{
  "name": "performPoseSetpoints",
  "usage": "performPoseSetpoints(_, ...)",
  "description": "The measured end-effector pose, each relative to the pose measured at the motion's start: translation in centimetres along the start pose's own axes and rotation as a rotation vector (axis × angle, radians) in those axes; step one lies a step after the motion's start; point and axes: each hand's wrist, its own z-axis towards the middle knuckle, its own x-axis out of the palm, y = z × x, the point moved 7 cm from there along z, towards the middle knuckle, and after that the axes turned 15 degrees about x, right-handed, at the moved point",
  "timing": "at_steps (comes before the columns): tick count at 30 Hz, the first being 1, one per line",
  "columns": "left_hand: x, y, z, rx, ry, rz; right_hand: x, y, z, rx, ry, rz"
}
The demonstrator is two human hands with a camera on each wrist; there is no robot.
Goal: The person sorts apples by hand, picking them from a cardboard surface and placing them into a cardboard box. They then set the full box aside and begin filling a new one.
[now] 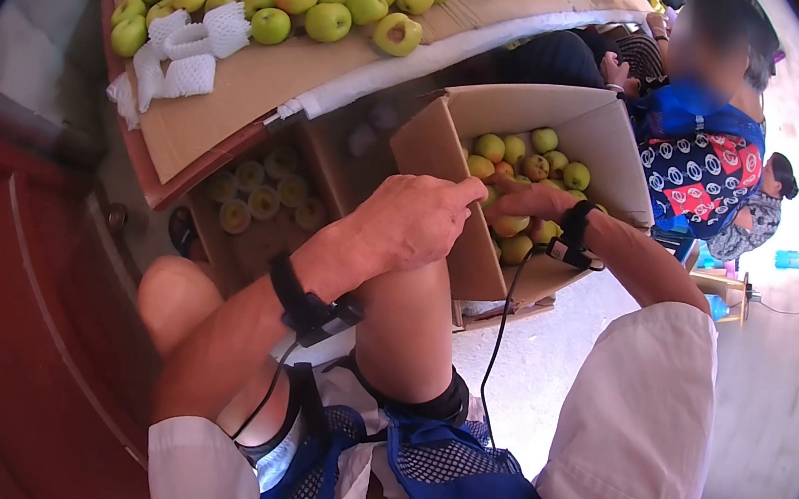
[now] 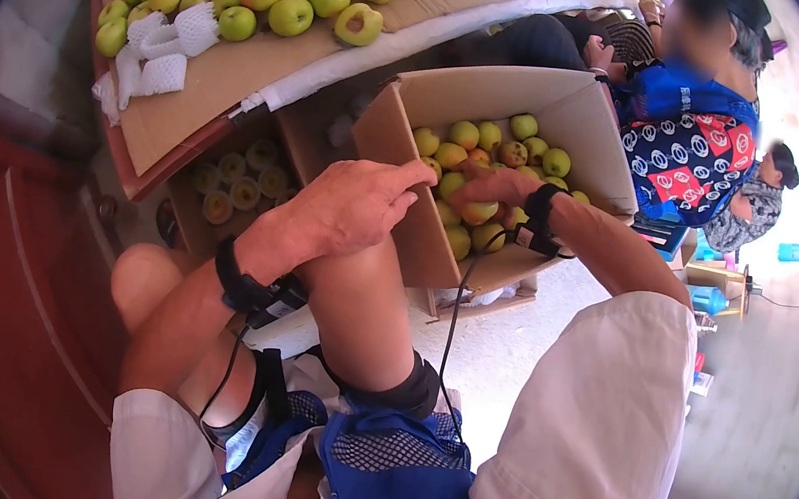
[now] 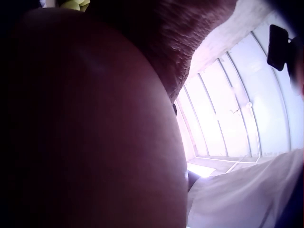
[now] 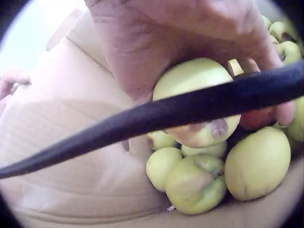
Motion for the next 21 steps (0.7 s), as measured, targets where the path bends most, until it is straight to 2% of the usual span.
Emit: performPoseSetpoints(21,0.6,-0.2,0.4,0.001,-0.006,0.0,-1.2,2.3,0.4,-0.043,0.161,-0.032)
